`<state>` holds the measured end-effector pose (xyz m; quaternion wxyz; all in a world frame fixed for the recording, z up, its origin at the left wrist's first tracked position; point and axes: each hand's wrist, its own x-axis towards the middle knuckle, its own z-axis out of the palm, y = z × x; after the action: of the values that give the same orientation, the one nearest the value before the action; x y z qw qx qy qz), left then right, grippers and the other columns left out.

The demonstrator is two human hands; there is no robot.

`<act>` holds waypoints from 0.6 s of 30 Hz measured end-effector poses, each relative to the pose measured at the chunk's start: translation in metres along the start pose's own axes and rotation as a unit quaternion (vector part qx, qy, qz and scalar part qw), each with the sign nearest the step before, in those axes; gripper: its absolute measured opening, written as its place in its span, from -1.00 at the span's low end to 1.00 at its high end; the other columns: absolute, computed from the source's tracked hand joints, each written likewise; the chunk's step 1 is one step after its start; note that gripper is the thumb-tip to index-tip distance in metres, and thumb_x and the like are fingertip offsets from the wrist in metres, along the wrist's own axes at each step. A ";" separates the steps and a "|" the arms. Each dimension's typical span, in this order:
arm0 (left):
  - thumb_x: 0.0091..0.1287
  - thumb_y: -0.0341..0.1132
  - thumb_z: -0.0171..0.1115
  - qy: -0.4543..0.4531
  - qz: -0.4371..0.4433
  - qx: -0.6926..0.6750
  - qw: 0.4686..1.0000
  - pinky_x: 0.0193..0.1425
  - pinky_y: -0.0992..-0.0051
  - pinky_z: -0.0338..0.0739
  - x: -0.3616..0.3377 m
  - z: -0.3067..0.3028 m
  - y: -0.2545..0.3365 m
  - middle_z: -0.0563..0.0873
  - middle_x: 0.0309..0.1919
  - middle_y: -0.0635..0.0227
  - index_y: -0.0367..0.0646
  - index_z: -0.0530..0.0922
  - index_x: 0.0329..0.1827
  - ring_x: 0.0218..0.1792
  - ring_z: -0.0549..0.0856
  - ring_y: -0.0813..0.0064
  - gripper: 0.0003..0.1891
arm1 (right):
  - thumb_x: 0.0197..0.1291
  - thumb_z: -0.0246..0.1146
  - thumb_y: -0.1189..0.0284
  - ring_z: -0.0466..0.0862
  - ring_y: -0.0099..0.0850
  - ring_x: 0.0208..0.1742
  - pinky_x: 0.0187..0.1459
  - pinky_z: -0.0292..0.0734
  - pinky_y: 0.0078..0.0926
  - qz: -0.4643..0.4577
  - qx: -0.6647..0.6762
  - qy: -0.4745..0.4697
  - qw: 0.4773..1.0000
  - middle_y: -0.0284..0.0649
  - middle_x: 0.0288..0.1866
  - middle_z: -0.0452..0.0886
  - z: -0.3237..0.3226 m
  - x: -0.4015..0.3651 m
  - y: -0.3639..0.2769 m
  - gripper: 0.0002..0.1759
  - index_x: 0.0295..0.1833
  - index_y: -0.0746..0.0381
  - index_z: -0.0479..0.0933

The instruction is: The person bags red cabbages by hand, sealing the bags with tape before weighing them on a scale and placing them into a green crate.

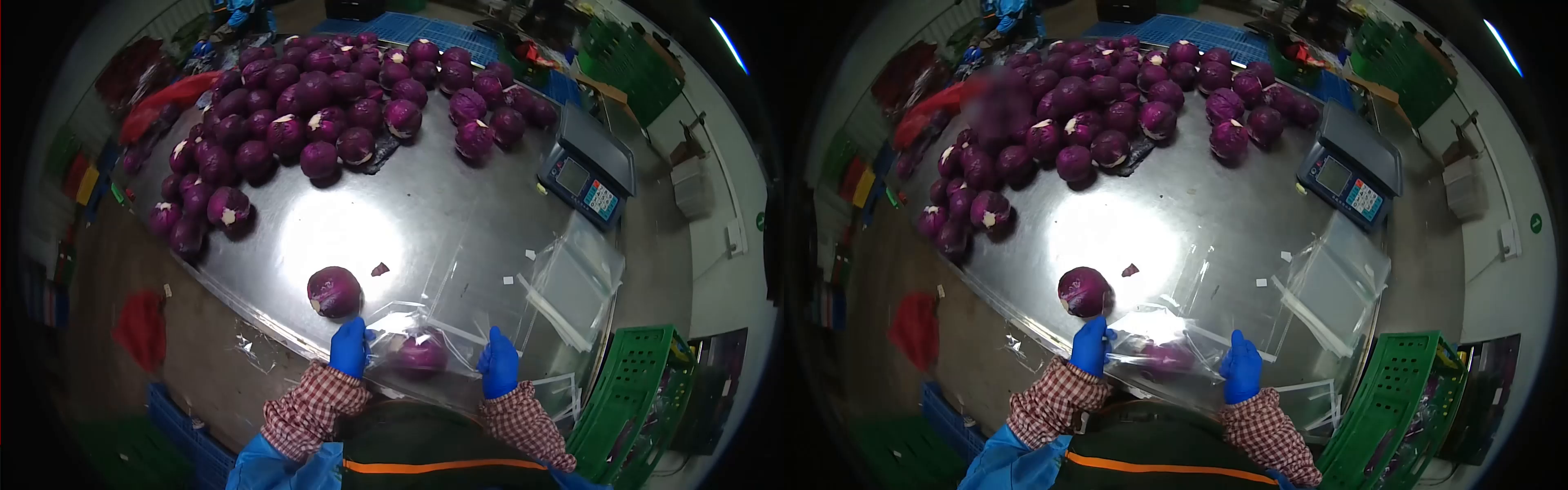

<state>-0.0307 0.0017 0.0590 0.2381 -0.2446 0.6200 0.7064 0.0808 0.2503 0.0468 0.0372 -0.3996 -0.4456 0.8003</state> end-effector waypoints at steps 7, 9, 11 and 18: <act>0.20 -0.23 -0.06 -0.214 0.172 0.430 0.860 -0.55 0.45 0.43 0.007 -0.055 -0.057 0.57 -0.62 0.20 -0.22 0.51 -0.47 -0.67 0.54 0.42 -0.74 | 0.08 0.13 0.37 0.53 -0.39 -0.52 -0.45 0.40 -0.39 -0.358 -0.703 -0.089 0.608 -0.19 -0.65 0.46 -0.065 -0.011 0.074 -0.86 -0.42 0.21 0.48; 0.18 -0.20 -0.05 -0.223 -0.011 0.433 0.873 -0.47 0.40 0.46 0.005 -0.054 -0.058 0.58 -0.59 0.15 -0.21 0.53 -0.48 -0.59 0.57 0.34 -0.72 | 0.05 0.12 0.31 0.59 -0.23 -0.38 -0.32 0.44 -0.30 0.094 -0.450 -0.106 0.882 -0.09 -0.52 0.53 -0.059 -0.020 0.094 -0.77 -0.29 0.25 0.51; 0.16 -0.17 -0.04 -0.223 -0.180 0.424 0.859 -0.39 0.36 0.48 0.004 -0.037 -0.054 0.60 -0.55 0.11 -0.21 0.55 -0.48 -0.52 0.60 0.26 -0.70 | 0.02 0.11 0.25 0.57 -0.17 -0.36 -0.31 0.45 -0.33 0.124 -0.513 -0.113 0.842 -0.06 -0.44 0.54 -0.035 -0.023 0.075 -0.68 -0.23 0.29 0.50; -0.03 -0.31 0.24 -0.136 0.137 0.564 0.803 -0.21 0.26 0.48 0.000 -0.024 -0.055 0.56 -0.17 0.08 -0.18 0.48 -0.10 -0.26 0.60 0.13 -0.62 | -0.11 0.16 0.33 0.43 -0.07 0.01 0.01 0.29 -0.14 -0.171 -0.702 -0.066 0.689 0.06 0.08 0.35 0.012 -0.032 0.038 -0.40 0.14 0.24 0.31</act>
<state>0.0059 -0.0152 0.0145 0.3162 0.1190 0.8976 0.2830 0.1056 0.2056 0.0409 -0.1472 -0.1717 -0.9391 0.2586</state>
